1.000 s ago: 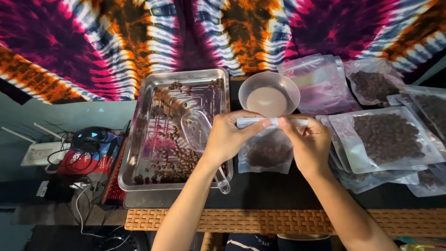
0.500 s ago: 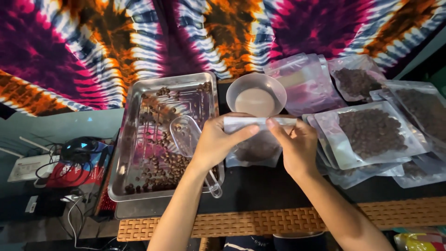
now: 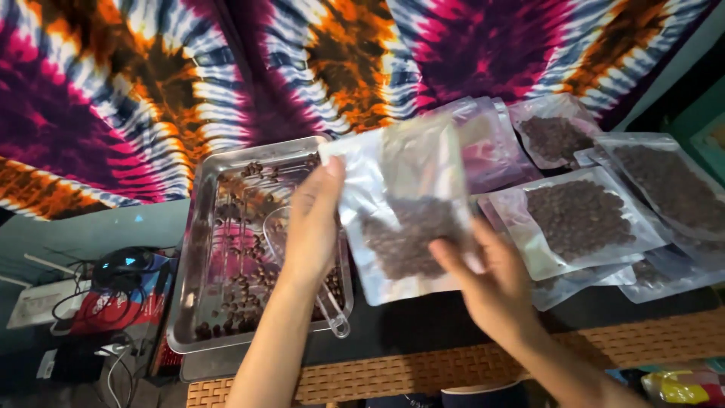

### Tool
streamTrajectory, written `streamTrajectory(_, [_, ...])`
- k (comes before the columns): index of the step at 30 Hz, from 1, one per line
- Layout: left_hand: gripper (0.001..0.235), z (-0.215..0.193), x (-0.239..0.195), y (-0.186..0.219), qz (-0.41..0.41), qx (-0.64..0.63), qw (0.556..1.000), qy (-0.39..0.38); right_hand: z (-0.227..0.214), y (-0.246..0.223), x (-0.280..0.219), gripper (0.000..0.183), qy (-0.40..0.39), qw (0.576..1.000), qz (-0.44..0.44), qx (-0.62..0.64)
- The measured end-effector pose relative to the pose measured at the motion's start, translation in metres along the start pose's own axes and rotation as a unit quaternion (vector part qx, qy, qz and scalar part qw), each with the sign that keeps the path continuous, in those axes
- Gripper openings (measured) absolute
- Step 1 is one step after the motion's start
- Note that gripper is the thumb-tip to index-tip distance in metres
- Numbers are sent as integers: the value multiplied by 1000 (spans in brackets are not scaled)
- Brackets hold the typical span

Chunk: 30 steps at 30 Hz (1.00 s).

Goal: Measuring roasted coffee beans on a digital scale and pouring them into plastic bags for packaging.

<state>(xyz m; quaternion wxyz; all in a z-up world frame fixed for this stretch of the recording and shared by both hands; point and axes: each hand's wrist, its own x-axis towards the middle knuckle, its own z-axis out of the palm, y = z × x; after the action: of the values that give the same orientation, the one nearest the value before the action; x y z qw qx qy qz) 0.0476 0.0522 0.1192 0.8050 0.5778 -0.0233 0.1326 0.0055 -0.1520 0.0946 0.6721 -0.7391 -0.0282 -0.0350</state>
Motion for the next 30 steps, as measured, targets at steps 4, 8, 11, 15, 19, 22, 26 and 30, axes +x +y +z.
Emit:
streamTrajectory(4, [66, 21, -19, 9, -24, 98, 980, -170, -34, -34, -4, 43, 55, 998, -35, -6])
streamTrajectory(8, [19, 55, -24, 7, -21, 176, 939, -294, -68, -41, 14, 53, 73, 997, -36, 15])
streamTrajectory(11, [19, 85, -4, -2, -29, 214, 943, -252, -100, -50, 34, 73, 61, 997, -49, 25])
streamTrajectory(15, [58, 137, 47, -29, -159, 65, 963, -207, -130, -80, 62, 58, 106, 969, 0, -223])
streamTrajectory(19, [50, 178, 115, -100, -171, 59, 965, -191, -184, -33, 132, 49, 100, 940, -54, -323])
streamTrajectory(22, [1, 199, 153, -153, -72, 195, 949, -235, -197, -17, 170, 38, 89, 938, 14, -335])
streamTrajectory(26, [16, 211, 174, -196, -121, 210, 947, -210, -201, -9, 199, 44, 53, 915, 116, -383])
streamTrajectory(30, [27, 219, 199, -233, -120, 402, 886, -197, -228, 37, 240, 46, 9, 908, 85, -411])
